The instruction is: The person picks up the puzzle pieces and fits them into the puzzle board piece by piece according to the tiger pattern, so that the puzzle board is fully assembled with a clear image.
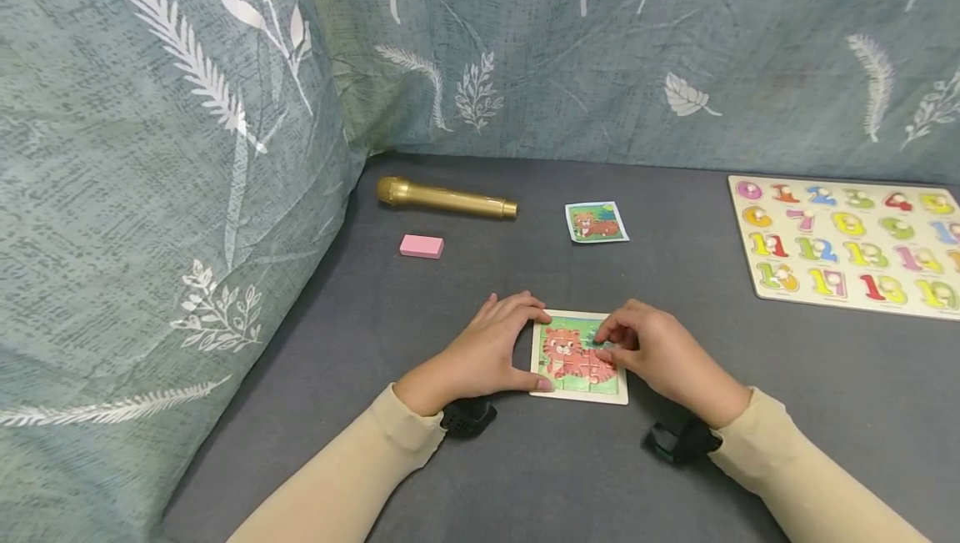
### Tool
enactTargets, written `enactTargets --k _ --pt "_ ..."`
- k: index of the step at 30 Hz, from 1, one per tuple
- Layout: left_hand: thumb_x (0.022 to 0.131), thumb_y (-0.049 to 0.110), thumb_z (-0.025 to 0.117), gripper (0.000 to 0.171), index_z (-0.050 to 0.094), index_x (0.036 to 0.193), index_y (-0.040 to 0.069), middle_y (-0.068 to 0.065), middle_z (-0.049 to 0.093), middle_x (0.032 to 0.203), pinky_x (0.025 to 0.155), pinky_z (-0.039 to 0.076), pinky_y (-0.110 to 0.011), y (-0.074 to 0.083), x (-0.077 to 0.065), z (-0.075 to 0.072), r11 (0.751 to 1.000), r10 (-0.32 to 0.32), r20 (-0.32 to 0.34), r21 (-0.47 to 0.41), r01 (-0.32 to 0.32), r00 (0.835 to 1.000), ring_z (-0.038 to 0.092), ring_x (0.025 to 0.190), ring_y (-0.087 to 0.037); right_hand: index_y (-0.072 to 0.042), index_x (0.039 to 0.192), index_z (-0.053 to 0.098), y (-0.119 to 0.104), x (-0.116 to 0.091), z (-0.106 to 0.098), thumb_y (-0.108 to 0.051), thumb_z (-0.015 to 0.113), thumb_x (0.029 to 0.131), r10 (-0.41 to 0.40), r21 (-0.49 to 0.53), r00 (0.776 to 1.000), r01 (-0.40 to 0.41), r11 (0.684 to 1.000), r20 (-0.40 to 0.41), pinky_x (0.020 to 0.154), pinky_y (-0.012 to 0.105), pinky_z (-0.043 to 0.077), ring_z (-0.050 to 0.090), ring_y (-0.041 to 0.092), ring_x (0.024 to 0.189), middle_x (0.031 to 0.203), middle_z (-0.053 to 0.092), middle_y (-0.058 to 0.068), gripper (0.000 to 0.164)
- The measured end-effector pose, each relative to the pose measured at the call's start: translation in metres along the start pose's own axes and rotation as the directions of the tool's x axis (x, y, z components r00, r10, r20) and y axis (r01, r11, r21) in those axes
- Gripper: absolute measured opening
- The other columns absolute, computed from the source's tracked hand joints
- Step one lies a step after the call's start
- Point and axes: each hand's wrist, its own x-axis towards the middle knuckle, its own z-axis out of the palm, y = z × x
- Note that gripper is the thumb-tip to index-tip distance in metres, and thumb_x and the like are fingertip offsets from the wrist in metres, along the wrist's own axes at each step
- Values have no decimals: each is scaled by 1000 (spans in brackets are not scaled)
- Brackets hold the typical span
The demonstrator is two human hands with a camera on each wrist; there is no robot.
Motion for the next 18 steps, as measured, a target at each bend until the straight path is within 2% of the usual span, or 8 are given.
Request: enactTargets --k 4,7,9,11,12,14,16,18 --pt "84 41 91 81 52 147 8 -9 43 158 127 7 -57 -1 2 1 1000 2 6 -25 -2 1000 22 158 -27 -13 91 74 1 0 -4 -9 86 88 6 -14 1000 -6 1000 -9 62 27 45 51 11 72 84 55 -4 13" --pt "86 43 88 83 48 151 11 -10 40 160 127 8 -59 -4 4 -2 1000 2 0 -18 -2 1000 20 158 -29 -12 93 75 1 0 -12 -12 83 92 5 -56 998 -9 998 -65 61 30 44 51 13 72 84 55 -2 8" --pt "89 49 84 85 44 156 15 -9 34 166 126 7 -61 -7 5 -10 998 3 -26 59 -2 1000 15 160 -29 -10 99 76 3 0 -22 -15 79 96 -23 -126 991 7 992 -128 68 36 47 55 19 79 90 60 1 7" --pt "91 57 77 88 39 161 20 -8 25 171 125 5 -64 -10 10 -22 984 6 -71 176 7 997 8 161 -29 -8 116 74 8 2 -37 -21 74 100 -47 -252 987 6 968 -157 89 46 49 60 29 101 109 64 10 21" --pt "93 60 73 90 35 164 21 -7 20 173 124 4 -65 -12 14 -30 972 5 -100 233 19 995 4 161 -29 -8 128 71 10 4 -45 -27 71 103 -47 -324 987 -4 946 -152 102 54 43 57 35 118 124 63 14 32" --pt "94 68 66 95 25 168 25 -4 8 176 124 -2 -65 -18 24 -48 949 -13 -133 309 54 991 -5 161 -27 -11 150 56 15 12 -62 -42 62 106 -16 -448 995 -31 894 -100 121 67 16 33 43 149 154 47 19 54" --pt "95 70 61 98 15 170 27 -1 -1 176 124 -6 -63 -26 34 -66 944 -44 -139 318 86 989 -12 160 -24 -14 165 35 20 23 -76 -58 50 107 68 -530 998 -64 845 -12 118 71 -12 0 46 158 171 21 20 74" --pt "96 72 59 101 8 170 28 2 -7 176 124 -9 -61 -33 40 -77 949 -75 -135 296 112 988 -17 159 -21 -16 168 23 22 33 -83 -67 42 106 141 -567 989 -91 819 46 113 71 -23 -13 45 157 174 7 20 83"
